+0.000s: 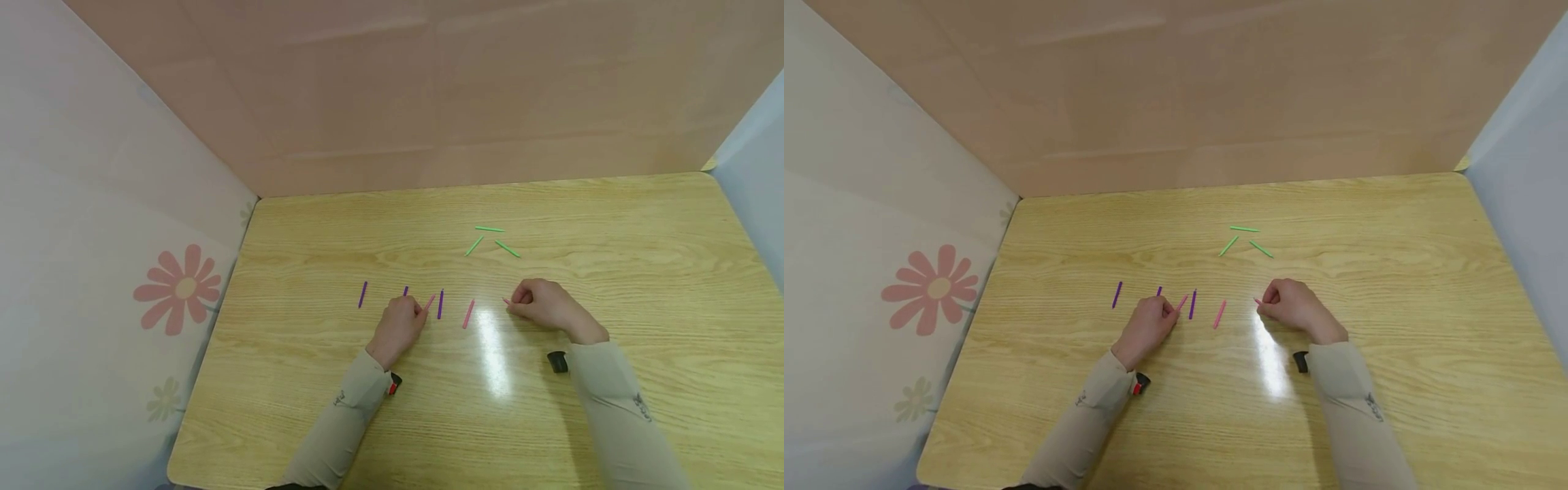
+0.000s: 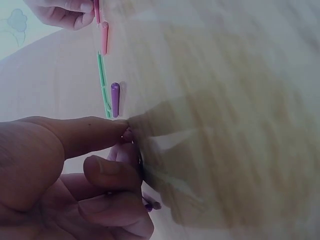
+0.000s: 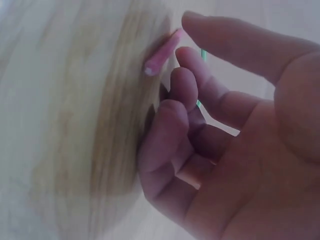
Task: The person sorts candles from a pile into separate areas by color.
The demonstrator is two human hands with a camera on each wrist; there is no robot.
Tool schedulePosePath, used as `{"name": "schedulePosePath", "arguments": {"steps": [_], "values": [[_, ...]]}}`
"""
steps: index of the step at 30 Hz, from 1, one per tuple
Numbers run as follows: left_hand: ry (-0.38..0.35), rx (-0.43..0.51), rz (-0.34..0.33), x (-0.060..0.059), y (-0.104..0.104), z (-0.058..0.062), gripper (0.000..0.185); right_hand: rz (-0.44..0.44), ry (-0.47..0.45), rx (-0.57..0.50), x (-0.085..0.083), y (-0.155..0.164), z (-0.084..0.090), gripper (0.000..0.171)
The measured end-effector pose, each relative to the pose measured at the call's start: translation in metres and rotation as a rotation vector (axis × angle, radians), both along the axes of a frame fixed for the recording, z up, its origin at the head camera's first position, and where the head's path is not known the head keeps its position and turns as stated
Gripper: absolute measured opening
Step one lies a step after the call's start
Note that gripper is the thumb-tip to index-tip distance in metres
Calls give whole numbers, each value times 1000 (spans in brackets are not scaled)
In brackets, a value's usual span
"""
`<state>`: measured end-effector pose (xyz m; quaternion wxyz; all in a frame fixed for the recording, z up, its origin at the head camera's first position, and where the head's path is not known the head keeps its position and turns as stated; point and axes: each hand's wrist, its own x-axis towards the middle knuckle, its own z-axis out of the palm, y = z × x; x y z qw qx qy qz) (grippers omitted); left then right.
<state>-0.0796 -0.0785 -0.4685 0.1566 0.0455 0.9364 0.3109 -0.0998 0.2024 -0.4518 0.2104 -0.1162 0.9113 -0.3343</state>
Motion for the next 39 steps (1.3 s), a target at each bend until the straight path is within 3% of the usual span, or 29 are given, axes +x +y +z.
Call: {"name": "schedulePosePath", "arguments": {"steps": [25,39], "values": [[24,24,-2,3,-4,1,23,13,14,13,-2,0,-6,12],[76,70,150,-2,-33,8,17,16,12,7,-3,1,-5,12]]}}
